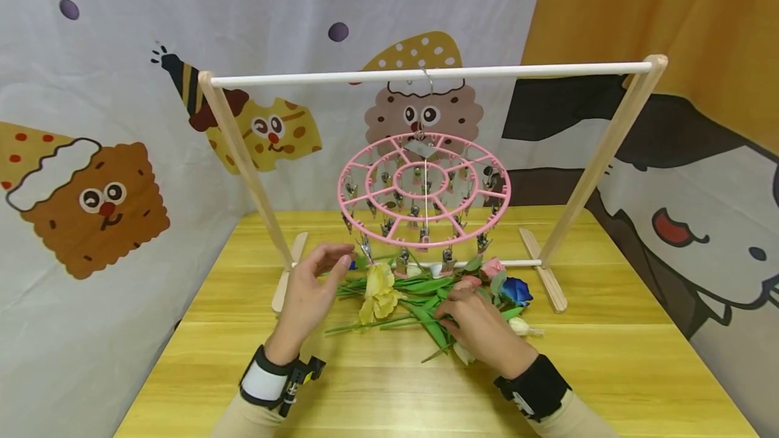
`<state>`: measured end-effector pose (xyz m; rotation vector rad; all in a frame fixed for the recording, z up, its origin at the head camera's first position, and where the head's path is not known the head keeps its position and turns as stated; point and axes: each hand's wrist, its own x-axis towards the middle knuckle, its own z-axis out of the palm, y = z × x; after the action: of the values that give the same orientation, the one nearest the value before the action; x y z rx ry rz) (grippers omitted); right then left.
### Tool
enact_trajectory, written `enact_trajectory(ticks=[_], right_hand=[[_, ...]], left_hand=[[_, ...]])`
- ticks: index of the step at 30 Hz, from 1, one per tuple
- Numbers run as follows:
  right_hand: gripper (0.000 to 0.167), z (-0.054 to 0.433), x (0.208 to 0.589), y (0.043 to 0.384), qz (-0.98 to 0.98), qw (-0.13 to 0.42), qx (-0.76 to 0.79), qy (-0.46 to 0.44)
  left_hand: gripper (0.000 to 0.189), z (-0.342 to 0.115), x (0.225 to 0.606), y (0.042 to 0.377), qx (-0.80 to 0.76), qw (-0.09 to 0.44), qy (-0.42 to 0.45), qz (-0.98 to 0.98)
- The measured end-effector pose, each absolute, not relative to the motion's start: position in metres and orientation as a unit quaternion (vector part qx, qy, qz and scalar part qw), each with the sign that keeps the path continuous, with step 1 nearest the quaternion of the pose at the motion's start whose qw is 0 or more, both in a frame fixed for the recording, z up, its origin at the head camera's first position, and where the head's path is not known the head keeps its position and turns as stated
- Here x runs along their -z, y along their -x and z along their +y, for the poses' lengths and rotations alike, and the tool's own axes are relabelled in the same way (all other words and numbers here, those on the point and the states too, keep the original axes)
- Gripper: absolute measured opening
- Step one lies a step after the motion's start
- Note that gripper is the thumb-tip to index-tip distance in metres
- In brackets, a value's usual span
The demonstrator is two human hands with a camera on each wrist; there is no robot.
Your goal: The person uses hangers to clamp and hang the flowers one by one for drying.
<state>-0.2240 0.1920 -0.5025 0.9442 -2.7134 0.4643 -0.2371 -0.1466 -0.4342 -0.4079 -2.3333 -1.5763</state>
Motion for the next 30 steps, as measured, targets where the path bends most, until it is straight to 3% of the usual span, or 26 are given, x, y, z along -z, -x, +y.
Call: enact_trajectory(ticks=[12,22,30], right_hand=[[0.017,0.193,0.501,0.222,-0.923,0.134,-0.168,-0.32],[0.022,0.196,0.483,0.211,-0.909,0.199,-0.188,-0.313],[0.028,0.199,0.466,0.206,-0.893,0.23,-0.209,-0.325]], left_hand=[[0.015,-0.139,0.445,0.229,0.507,0.158,0.15,-0.834],[0.014,-0.132,0.455,0.219,0.482,0.154,0.192,-0.841],[0.025,-0.122,0.46,0.21,0.497,0.09,0.199,-0.84]])
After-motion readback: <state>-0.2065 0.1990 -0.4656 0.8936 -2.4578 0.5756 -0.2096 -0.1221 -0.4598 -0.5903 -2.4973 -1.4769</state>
